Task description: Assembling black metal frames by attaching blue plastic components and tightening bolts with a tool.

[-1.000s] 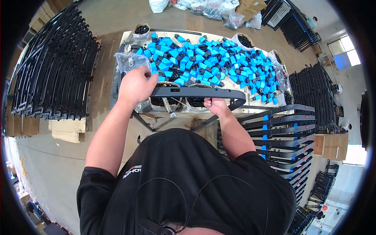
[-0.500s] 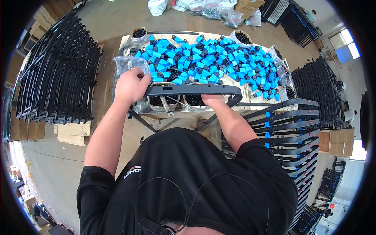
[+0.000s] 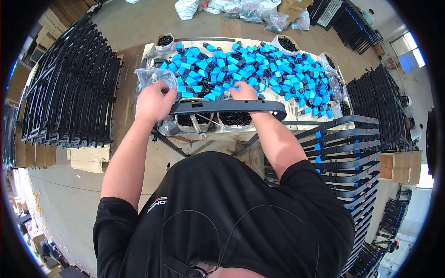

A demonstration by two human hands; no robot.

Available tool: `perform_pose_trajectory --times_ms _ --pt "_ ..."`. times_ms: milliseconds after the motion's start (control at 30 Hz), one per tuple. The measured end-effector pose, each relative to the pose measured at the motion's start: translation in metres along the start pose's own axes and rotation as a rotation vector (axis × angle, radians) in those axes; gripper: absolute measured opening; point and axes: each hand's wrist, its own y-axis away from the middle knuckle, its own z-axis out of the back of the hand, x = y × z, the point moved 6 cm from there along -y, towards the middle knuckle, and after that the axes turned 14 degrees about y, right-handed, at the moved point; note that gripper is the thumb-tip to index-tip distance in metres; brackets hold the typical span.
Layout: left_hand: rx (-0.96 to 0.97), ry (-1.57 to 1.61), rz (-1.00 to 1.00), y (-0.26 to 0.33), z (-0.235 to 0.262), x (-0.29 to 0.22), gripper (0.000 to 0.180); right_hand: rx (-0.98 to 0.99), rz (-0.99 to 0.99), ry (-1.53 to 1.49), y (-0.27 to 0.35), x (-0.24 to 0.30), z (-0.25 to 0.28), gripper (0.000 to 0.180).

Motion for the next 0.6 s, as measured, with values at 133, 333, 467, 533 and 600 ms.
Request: perform_pose_trajectory --times_ms 133,333,467,533,600 --pt "-0.015 0.021 0.006 0.0 0.001 0.002 0.037 0.21 0.223 0.632 0.039 -0.016 -0.03 0.034" --pt "0.032 0.012 0.033 0.0 0.003 0.002 0.036 0.251 0.358 0.741 0.049 -0.018 -0.04 0.03" --pt "0.024 0.011 0.051 0.0 0.003 0.0 0.037 -0.075 0.367 0.683 0.063 -0.024 -0.024 0.03" --pt "0.044 0.02 0.04 -0.001 0.003 -0.001 0.037 0.224 0.352 0.699 0.052 -0.031 -0.036 0.036" --pt "0.042 0.021 0.036 0.0 0.002 0.0 0.037 0.251 0.328 0.712 0.046 -0.032 -0.038 0.037"
